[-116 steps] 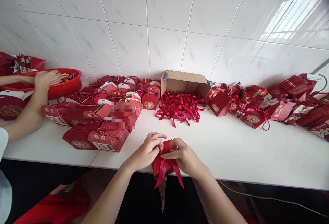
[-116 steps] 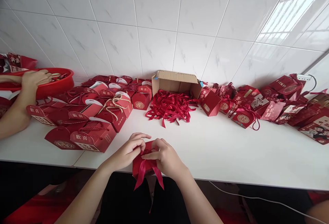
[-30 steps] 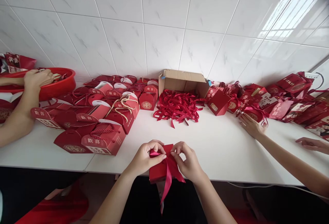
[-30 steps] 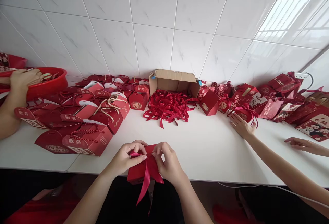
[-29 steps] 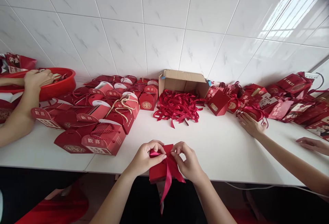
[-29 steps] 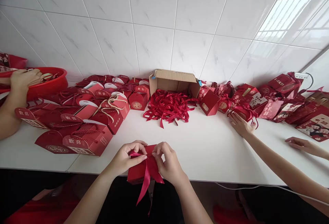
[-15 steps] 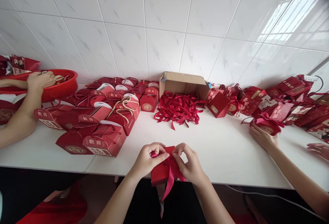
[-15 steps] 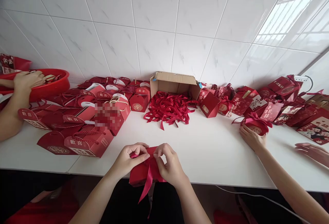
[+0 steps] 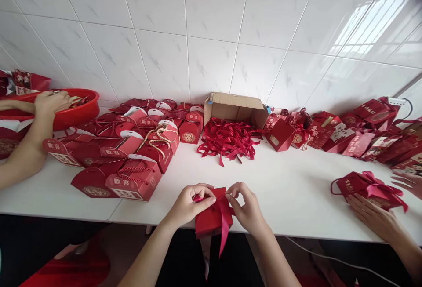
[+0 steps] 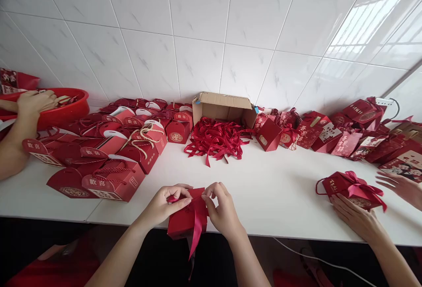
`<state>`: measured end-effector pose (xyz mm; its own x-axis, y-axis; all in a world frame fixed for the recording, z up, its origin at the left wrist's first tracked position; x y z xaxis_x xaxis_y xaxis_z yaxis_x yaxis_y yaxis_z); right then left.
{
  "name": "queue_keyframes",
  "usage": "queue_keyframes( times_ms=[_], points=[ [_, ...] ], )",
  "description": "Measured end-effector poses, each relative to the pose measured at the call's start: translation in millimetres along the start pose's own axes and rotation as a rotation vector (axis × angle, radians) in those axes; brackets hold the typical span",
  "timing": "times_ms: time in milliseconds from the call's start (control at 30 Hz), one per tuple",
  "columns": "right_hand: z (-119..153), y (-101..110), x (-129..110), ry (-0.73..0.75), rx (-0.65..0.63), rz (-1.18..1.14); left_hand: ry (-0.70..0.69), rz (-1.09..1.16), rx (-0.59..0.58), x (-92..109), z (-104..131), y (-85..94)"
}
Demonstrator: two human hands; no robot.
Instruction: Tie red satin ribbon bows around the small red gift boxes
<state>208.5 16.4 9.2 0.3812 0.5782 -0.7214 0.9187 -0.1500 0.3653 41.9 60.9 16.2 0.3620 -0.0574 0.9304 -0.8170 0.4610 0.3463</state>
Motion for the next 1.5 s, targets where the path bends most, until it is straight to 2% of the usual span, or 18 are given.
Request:
queue_keyframes(
  times_ms=[133, 267, 433, 667, 833, 1000, 1133, 1300, 1400, 1500],
  points=[
    [-0.2, 9.3, -16.6, 0.018, -0.005, 0.041, -0.003, 0.004, 0.004, -0.3, 2.0, -1.6],
    [7.8, 13.4, -34.4, -0.011, -0.048, 0.219, -0.017, 0.018, 0.048, -2.2, 2.1, -4.9],
    [20.4, 0.5, -42.5, 0.005, -0.112, 0.351, -0.015, 0.051, 0.106, -5.0, -0.5, -7.3],
    [23.6, -4.2, -55.7, 0.078, -0.041, 0.336, 0.024, 0.102, 0.177, -7.7, -4.2, -9.9],
    [23.5, -26.0, -70.9, 0.144, -0.002, 0.361, 0.057, 0.171, 0.242, -9.3, -4.0, -12.4],
    [20.1, -39.2, -77.2, 0.122, 0.065, 0.361, 0.072, 0.196, 0.238, -11.9, -4.1, -12.3],
    [21.0, -28.2, -69.7, 0.041, 0.063, 0.29, 0.069, 0.195, 0.178, -13.1, -5.4, -12.0],
    [31.6, 0.8, -34.1, -0.212, 0.187, 0.284, 0.05, 0.206, 0.127, -11.7, -5.6, -12.0],
    [36.8, 2.4, -16.4, -0.332, 0.069, 0.173, 0.037, 0.206, 0.114, -10.9, -5.7, -12.1],
    [38.2, 0.7, -17.4, -0.335, -0.012, 0.069, 0.027, 0.2, 0.113, -11.8, -6.0, -12.6]
  ],
)
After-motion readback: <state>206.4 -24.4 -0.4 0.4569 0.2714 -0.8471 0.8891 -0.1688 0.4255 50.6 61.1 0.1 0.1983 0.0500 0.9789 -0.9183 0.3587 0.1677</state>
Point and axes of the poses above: each hand's wrist, its own z-axis away from the middle knuckle, its own y-axis out of the back of the hand, x = y × z, the point moved 5 cm from there along -z, towards the middle knuckle, and after that the axes turned 10 degrees about y, right-handed, at the moved point
